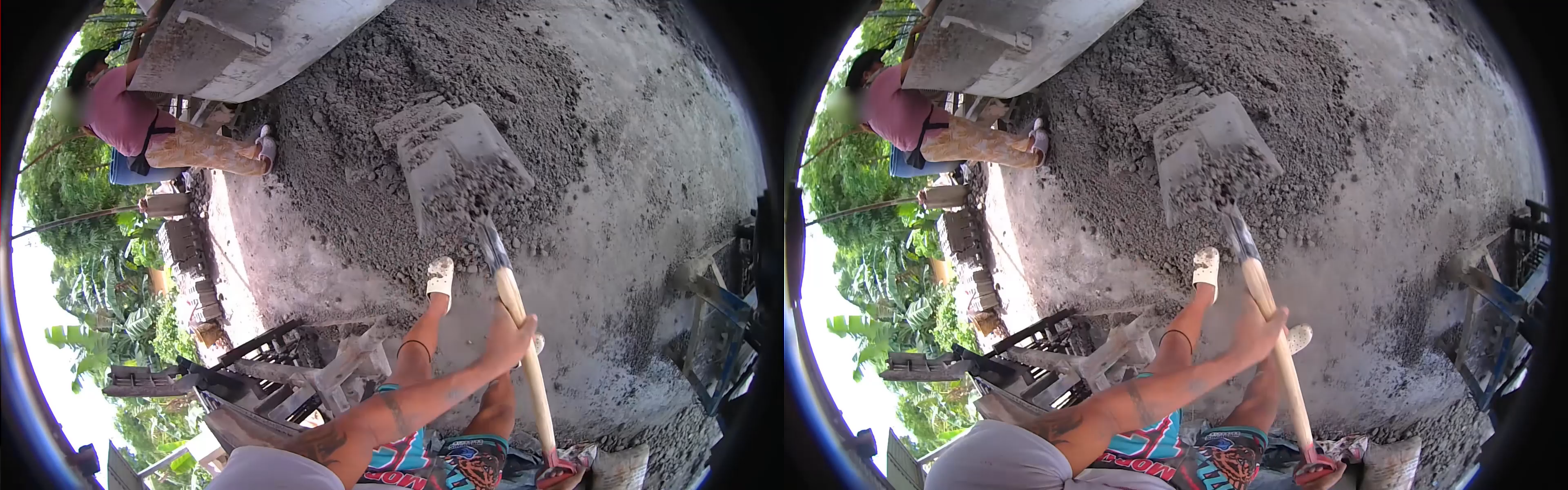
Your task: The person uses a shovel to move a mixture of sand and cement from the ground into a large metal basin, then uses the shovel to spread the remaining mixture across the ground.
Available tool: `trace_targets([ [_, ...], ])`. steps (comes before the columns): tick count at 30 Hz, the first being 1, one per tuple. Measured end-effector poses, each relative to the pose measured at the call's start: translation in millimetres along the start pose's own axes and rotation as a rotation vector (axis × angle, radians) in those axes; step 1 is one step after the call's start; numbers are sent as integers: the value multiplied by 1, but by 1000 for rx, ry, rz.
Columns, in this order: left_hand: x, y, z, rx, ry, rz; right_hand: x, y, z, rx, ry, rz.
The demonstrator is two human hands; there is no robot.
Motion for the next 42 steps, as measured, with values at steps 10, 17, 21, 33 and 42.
trace_targets([
  [10, -320, -283, -139, 140, -138, -252, 456, 28, -189, 233, 123, 134],
  [17, -478, -416, -187, -116, -488, -555, 566, 126, -344, 521, 23, 436],
  [21, -473, -399, -196, -21, -513, -595, 559, 165, -317, 556, -126, 697],
  [33, -412, -270, -161, -111, -481, -582, 419, 170, -263, 556, -161, 742],
  [42, -361, -210, -54, -109, -425, -556, 315, 136, -199, 490, -39, 566],
])
Point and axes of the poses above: each hand's wrist, its own y-axis away from the middle knuckle, its own x-axis out of the palm, z = x × y, the point moved 1 cm from there along -y, towards the middle knuckle, and after that the axes turned 3 degrees about -y, right-handed, at the moved point
